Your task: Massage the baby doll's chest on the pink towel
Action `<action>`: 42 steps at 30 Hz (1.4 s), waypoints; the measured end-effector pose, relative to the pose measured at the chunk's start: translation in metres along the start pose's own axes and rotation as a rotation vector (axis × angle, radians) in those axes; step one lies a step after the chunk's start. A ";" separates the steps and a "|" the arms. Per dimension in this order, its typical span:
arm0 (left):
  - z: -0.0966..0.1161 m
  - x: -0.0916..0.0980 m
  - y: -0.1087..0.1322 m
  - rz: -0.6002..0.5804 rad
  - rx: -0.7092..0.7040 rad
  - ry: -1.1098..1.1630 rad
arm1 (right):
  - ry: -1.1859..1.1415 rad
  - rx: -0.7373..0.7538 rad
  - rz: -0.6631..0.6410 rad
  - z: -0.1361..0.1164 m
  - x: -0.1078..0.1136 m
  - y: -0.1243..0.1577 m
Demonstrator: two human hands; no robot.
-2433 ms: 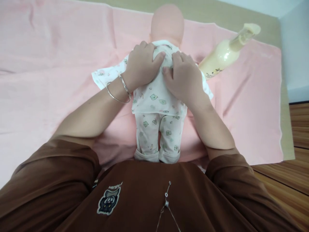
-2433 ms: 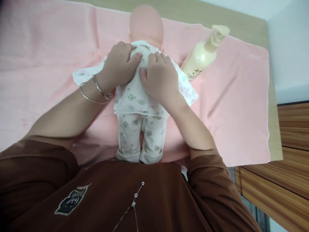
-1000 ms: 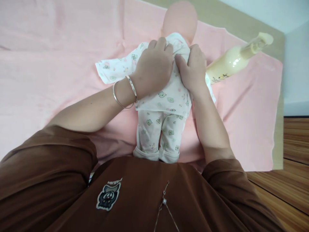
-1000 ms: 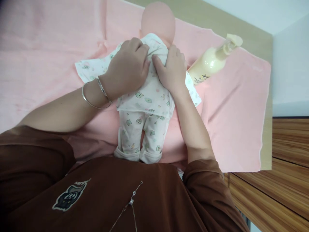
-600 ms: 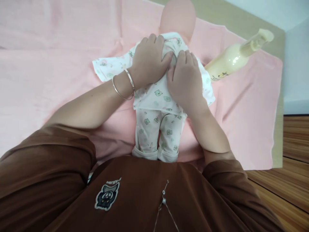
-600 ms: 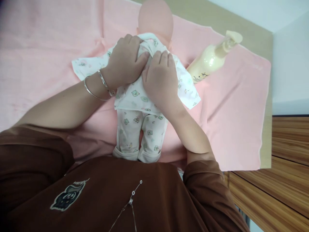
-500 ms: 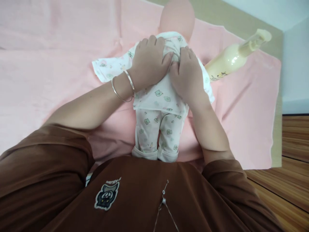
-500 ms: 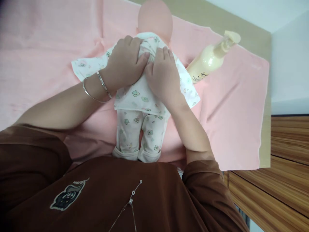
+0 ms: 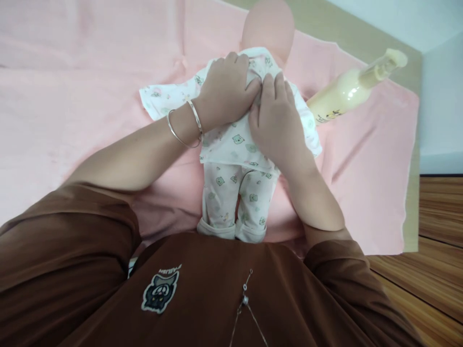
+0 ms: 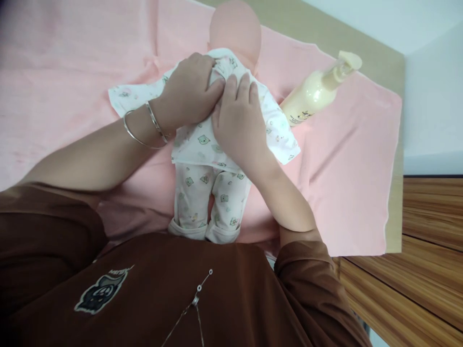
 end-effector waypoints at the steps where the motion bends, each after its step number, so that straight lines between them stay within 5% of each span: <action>1: -0.002 -0.001 -0.001 0.007 0.013 0.012 | -0.004 0.003 -0.003 -0.003 0.002 0.002; 6: 0.010 0.011 0.008 -0.045 0.002 0.084 | -0.115 0.030 0.022 0.008 0.001 -0.007; 12: 0.031 0.029 0.018 -0.068 -0.232 -0.015 | -0.189 0.008 0.123 0.030 -0.012 -0.022; 16: 0.029 0.026 0.015 -0.023 -0.331 -0.141 | -0.172 -0.025 0.078 0.034 -0.015 -0.024; 23: 0.010 0.019 0.004 -0.106 -0.086 0.226 | -0.022 -0.039 0.020 0.029 -0.011 -0.023; 30: 0.000 0.004 0.000 0.000 0.020 0.186 | 0.036 -0.005 -0.025 0.007 0.005 0.001; 36: 0.002 0.006 0.002 -0.020 0.026 0.154 | 0.010 0.032 0.043 0.009 0.005 -0.002; 42: 0.031 0.029 0.020 -0.080 -0.099 -0.059 | -0.097 -0.012 0.085 0.041 -0.015 -0.022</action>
Point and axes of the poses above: each hand's wrist, its own y-axis away from the middle knuckle, its own x-axis out of the back of the hand, z = x × y, the point moved 1 cm from there along -y, towards the middle knuckle, and after that the axes turned 9 degrees about z, right-handed, at the moved point
